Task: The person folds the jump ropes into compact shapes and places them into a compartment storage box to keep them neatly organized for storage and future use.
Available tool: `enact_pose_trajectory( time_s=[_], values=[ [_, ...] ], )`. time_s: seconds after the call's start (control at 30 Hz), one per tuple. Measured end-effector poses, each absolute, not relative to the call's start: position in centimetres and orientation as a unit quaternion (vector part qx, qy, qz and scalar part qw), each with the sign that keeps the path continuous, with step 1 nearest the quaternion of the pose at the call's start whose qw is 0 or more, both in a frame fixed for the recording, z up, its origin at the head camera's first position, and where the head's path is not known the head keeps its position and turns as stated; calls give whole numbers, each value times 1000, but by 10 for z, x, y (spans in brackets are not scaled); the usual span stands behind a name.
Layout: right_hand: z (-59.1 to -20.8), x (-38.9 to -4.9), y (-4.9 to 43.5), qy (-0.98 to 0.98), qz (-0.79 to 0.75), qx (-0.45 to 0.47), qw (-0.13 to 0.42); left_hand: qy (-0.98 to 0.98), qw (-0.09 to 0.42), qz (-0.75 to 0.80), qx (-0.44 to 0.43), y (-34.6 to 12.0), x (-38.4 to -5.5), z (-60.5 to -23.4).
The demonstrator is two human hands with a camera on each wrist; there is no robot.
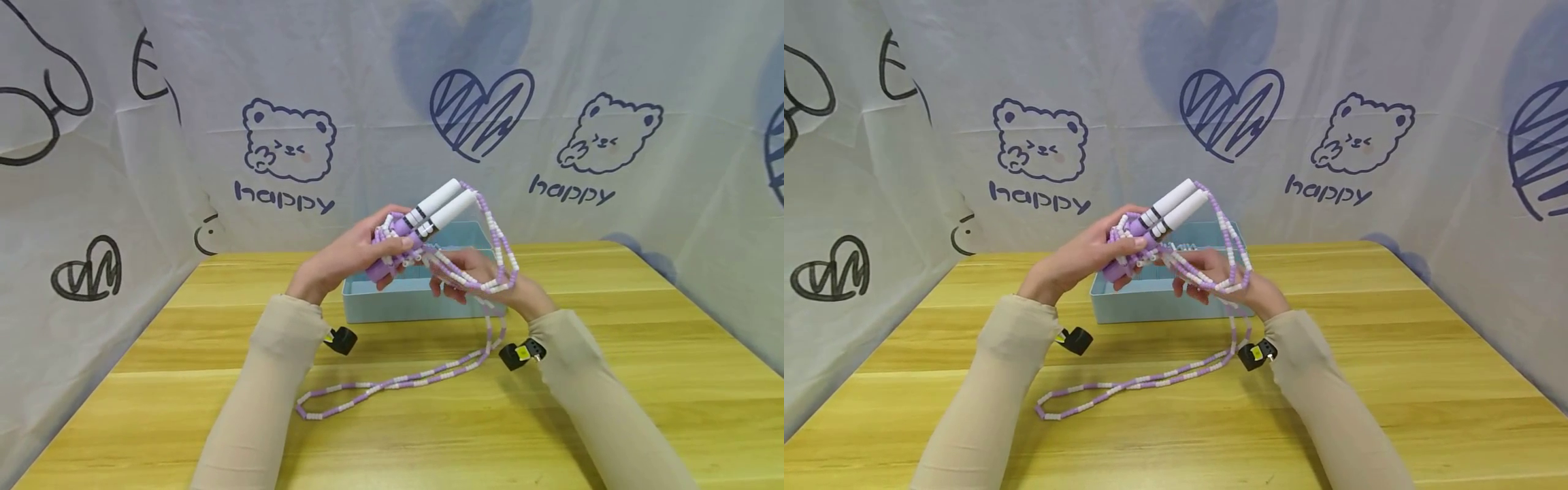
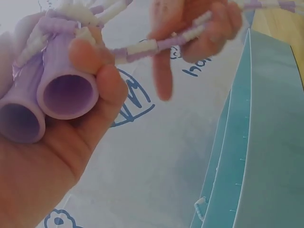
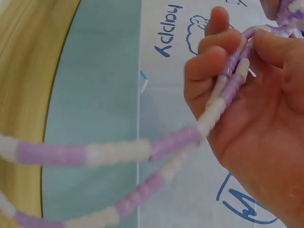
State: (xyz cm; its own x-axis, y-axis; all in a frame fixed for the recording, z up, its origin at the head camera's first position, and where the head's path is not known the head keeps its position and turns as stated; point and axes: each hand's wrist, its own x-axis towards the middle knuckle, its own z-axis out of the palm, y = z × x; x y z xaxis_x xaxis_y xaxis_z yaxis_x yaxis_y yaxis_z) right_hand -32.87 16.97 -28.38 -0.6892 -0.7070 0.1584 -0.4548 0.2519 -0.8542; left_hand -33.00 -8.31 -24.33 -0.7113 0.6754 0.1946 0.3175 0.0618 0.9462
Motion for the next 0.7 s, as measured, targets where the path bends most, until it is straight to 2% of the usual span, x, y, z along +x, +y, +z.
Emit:
enact_pose_trajectory(
  time_s=[0.2,0.33,0.53,0.7],
  values=[
    [-285,-325,167,797,-465,-326,205,728,122,602,303,-85,-332,-240],
    [-282,-323,171,814,-427,-317,232,763,105,570,285,-85,-335,-242],
    [-272,-318,176,817,-418,-327,228,836,70,467,279,-81,-337,-250],
    [-271,-315,176,818,-403,-350,212,847,53,452,273,-76,-335,-255]
  ],
)
